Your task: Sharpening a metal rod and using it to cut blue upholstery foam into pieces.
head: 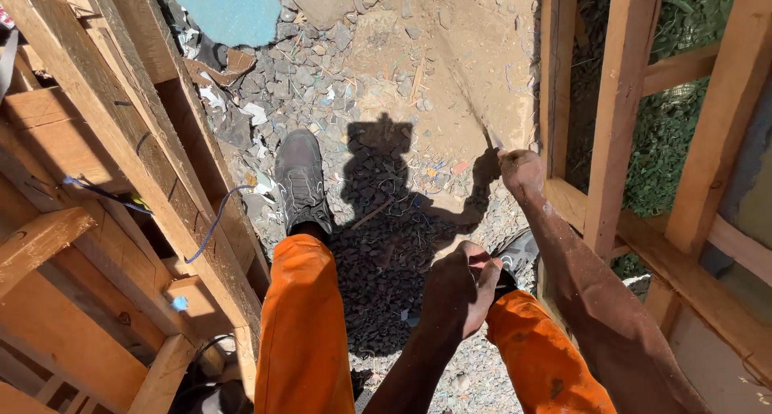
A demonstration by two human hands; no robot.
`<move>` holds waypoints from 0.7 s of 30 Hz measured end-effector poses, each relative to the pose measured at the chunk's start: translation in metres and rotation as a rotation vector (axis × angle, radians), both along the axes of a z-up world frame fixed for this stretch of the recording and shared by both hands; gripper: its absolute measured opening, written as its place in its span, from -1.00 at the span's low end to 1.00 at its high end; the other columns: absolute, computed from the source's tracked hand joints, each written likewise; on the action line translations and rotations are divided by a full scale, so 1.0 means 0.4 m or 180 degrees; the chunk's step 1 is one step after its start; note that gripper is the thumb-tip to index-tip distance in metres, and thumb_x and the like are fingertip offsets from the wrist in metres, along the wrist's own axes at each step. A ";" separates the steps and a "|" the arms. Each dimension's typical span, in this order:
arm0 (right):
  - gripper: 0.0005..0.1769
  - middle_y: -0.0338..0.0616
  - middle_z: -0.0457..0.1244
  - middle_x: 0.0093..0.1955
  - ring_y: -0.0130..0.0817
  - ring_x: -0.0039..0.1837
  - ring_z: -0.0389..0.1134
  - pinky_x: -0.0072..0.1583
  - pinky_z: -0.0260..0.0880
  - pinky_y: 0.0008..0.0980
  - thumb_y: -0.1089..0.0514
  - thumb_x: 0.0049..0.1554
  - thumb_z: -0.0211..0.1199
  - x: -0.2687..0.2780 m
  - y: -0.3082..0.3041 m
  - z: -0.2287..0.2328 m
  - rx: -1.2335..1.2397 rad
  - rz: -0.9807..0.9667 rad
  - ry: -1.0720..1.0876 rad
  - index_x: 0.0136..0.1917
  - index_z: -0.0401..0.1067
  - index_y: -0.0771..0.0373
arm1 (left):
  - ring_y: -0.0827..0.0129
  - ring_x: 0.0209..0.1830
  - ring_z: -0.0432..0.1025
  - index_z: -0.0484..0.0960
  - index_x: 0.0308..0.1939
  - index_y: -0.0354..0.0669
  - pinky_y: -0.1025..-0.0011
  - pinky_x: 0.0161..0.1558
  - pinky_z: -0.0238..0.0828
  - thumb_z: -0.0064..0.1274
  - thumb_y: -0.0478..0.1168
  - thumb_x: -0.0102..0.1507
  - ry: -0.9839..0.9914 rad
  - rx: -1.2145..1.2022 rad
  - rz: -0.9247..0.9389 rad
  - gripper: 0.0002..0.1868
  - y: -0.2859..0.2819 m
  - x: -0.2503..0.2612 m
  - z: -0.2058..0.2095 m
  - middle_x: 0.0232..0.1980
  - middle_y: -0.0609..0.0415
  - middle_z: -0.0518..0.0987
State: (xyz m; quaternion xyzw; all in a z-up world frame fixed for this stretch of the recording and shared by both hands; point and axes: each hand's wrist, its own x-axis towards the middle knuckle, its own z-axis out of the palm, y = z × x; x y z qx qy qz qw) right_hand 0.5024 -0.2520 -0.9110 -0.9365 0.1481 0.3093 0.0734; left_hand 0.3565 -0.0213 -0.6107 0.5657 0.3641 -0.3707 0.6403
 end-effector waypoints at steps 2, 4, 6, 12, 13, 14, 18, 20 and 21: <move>-0.33 -0.19 0.43 -0.22 -0.37 -0.27 0.34 -0.25 0.22 -0.23 -0.44 0.29 0.00 -0.050 0.035 0.198 0.0653 0.0665 -0.0040 -0.15 0.64 0.09 | 0.28 -0.14 0.67 0.56 -0.06 -0.09 0.28 -0.02 0.54 -0.02 -0.07 0.37 0.0058 -0.0071 0.0055 -0.79 -0.001 0.001 0.003 -0.01 0.17 0.77; -0.21 -0.25 0.20 -0.34 -0.39 -0.30 0.20 -0.23 0.12 -0.28 -0.52 0.27 -0.19 -0.061 0.144 0.322 0.0886 0.0665 0.0048 -0.02 0.61 0.10 | 0.29 -0.15 0.66 0.58 -0.02 -0.09 0.27 -0.02 0.52 0.00 -0.02 0.37 0.0093 -0.0065 -0.0021 -0.74 -0.018 -0.021 0.003 -0.02 0.14 0.76; -0.06 -0.30 -0.03 -0.46 -0.40 -0.34 0.06 -0.20 0.03 -0.33 -0.60 0.24 -0.37 -0.034 0.188 0.307 0.1177 0.0651 0.0062 0.11 0.58 0.10 | 0.30 -0.16 0.65 0.60 0.02 -0.09 0.27 -0.03 0.51 0.02 0.02 0.37 0.0064 0.0007 -0.0119 -0.69 -0.037 -0.022 -0.019 -0.03 0.11 0.74; -0.43 -0.31 0.14 -0.46 -0.41 -0.45 0.07 -0.41 0.05 -0.28 -0.36 0.41 -0.08 -0.013 0.150 0.050 0.1069 0.1125 -0.0224 -0.02 0.44 0.11 | 0.28 -0.19 0.66 0.60 0.02 -0.20 0.34 -0.12 0.62 0.09 -0.06 0.37 0.0165 -0.0186 0.0092 -0.71 -0.019 -0.018 0.012 -0.02 -0.03 0.73; -0.41 -0.19 0.19 -0.41 -0.31 -0.37 0.16 -0.35 0.12 -0.20 -0.32 0.40 0.01 -0.010 0.147 0.032 0.0599 0.0878 0.0062 -0.15 0.45 0.19 | 0.28 -0.18 0.66 0.61 -0.01 -0.17 0.33 -0.09 0.60 0.09 -0.07 0.37 0.0184 -0.0179 0.0050 -0.74 -0.016 -0.015 0.014 -0.03 0.00 0.73; -0.36 -0.07 0.25 -0.37 -0.20 -0.29 0.25 -0.29 0.19 -0.12 -0.27 0.40 0.11 -0.007 0.146 0.014 0.0132 0.0629 0.0348 -0.29 0.47 0.26 | 0.27 -0.17 0.66 0.61 -0.05 -0.14 0.31 -0.07 0.58 0.09 -0.07 0.37 0.0204 -0.0172 0.0008 -0.76 -0.012 -0.012 0.017 -0.05 0.02 0.74; -0.57 -0.45 0.39 -0.32 -0.56 -0.36 0.02 -0.40 -0.11 -0.29 0.08 0.18 0.06 0.080 0.296 -0.074 0.0648 0.0454 -0.0144 -0.52 0.20 0.10 | 0.08 -0.12 0.58 0.57 -0.05 -0.15 0.11 -0.03 0.45 0.00 0.03 0.39 -0.0098 0.0099 -0.0152 -0.69 -0.017 -0.030 0.000 -0.12 -0.02 0.70; -0.36 -0.54 0.03 -0.47 -0.67 -0.35 -0.06 -0.35 -0.29 -0.32 0.03 0.28 0.23 0.137 0.376 -0.155 0.0961 0.0820 -0.0581 -0.55 0.04 0.02 | 0.21 -0.21 0.65 0.58 -0.11 -0.15 0.22 -0.15 0.57 0.06 -0.12 0.39 -0.0038 -0.0014 0.0020 -0.83 -0.022 -0.027 0.014 -0.16 0.02 0.73; -0.36 -0.54 0.03 -0.47 -0.67 -0.35 -0.06 -0.35 -0.29 -0.32 0.03 0.28 0.23 0.122 0.325 -0.180 0.0905 0.0837 -0.0590 -0.55 0.04 0.02 | 0.21 -0.21 0.65 0.58 -0.11 -0.15 0.22 -0.15 0.57 0.06 -0.12 0.39 -0.0056 -0.0069 0.0030 -0.83 -0.030 -0.026 0.018 -0.16 0.02 0.73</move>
